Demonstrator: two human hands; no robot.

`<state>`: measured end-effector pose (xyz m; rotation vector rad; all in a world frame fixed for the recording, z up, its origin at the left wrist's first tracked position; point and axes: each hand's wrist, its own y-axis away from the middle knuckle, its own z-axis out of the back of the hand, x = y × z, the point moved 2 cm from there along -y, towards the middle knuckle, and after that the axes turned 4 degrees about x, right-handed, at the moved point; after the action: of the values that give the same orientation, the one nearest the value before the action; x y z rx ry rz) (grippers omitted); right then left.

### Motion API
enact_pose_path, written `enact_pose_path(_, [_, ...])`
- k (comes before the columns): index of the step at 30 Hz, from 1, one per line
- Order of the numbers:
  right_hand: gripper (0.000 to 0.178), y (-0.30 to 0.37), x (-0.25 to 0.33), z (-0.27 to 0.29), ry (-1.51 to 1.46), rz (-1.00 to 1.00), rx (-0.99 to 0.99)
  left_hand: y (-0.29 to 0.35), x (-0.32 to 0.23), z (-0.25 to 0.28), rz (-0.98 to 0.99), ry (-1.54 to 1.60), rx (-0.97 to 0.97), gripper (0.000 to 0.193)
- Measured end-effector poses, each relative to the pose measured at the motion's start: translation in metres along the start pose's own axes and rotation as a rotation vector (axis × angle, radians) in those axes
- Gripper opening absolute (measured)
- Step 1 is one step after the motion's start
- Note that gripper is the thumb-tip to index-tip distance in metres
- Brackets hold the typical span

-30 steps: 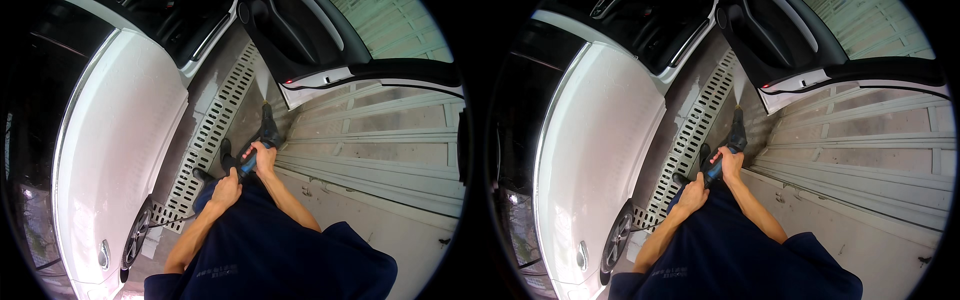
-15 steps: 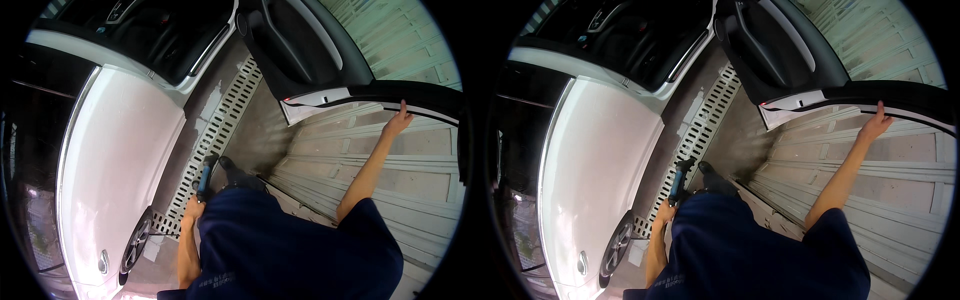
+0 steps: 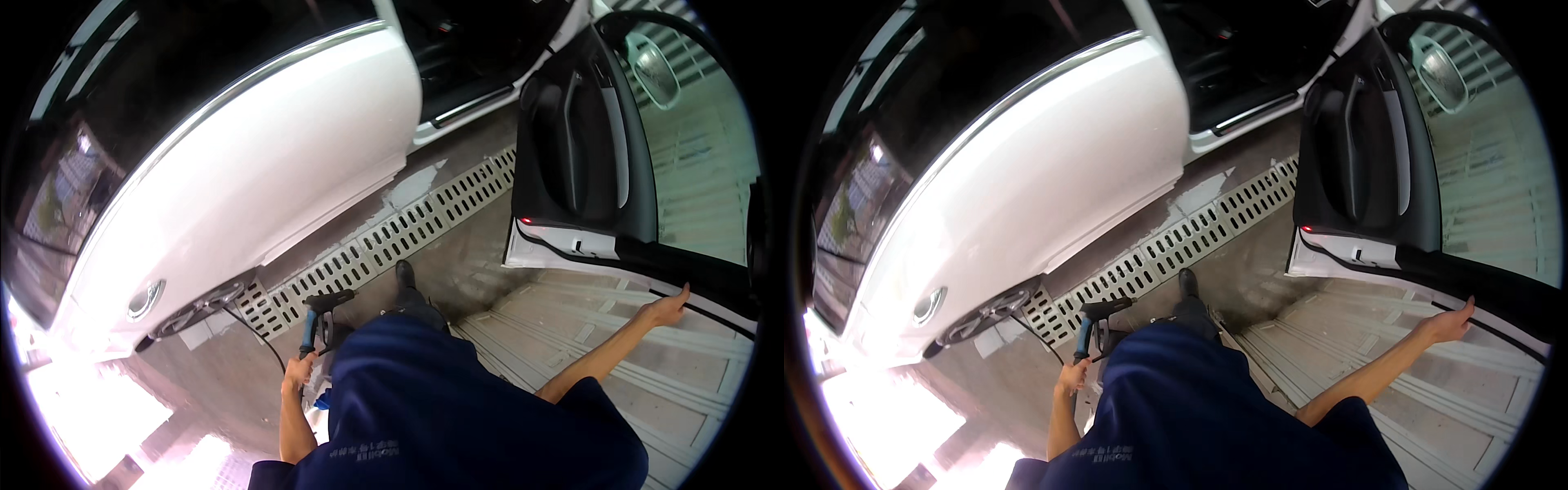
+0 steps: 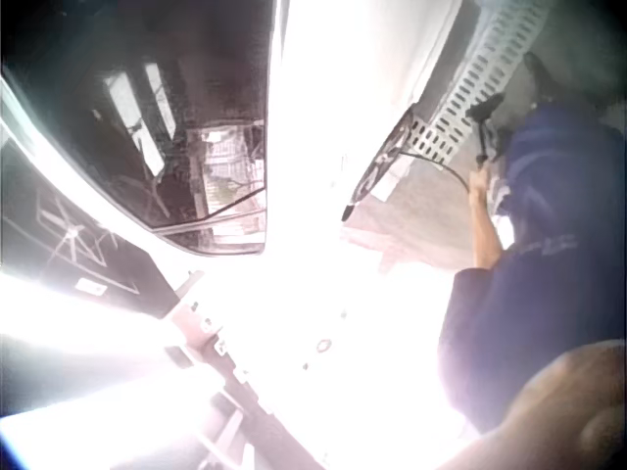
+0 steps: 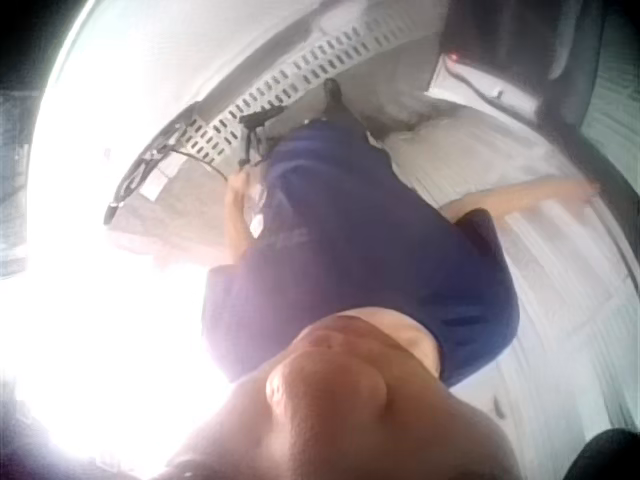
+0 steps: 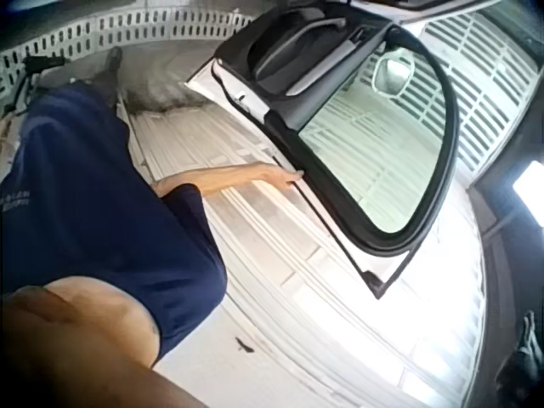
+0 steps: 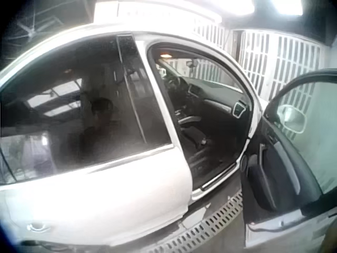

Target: The person washes a white SUV in a garage using a high-pressure water hose. They systematically spray the vehicle's exterior, including the rear, sides, wheels, and front, and also rinse the interior door jambs after opening the doors. The person moves around the vehicle to ensure full coverage.

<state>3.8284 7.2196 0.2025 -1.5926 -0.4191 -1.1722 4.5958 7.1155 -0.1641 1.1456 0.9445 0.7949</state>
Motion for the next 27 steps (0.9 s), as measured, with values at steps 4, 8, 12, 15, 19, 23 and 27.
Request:
enact_pose_path(4, [0.062,0.163,0.094,-0.049,0.131,0.329,0.185,0.003,0.026,0.04,-0.103,-0.099,-0.005,0.04])
enact_pose_path(8, [0.045,0.384,0.16,-0.006,-0.231,0.082,1.095,0.053,0.041,0.103,-0.277,-0.271,0.025,0.047])
enact_pose_path(12, [0.081,0.645,0.151,0.139,0.561,-0.127,2.71,0.096,0.049,0.154,-0.565,-0.376,-0.031,0.059])
enact_pose_path(15, [0.097,0.718,0.163,0.248,0.527,-0.75,2.553,0.128,0.079,0.172,-0.646,-0.378,-0.166,0.055])
enact_pose_path(19, [0.079,0.783,0.194,0.259,0.507,-0.891,2.364,0.162,0.12,0.191,-0.712,-0.334,-0.397,0.036])
enact_pose_path(23, [0.046,0.859,0.195,0.24,0.765,-0.927,2.267,0.146,0.148,0.222,-0.846,-0.278,-0.321,0.039])
enact_pose_path(27, [0.035,0.911,0.204,0.281,0.83,-0.957,2.143,0.135,0.277,0.362,-0.963,0.156,-0.278,0.037])
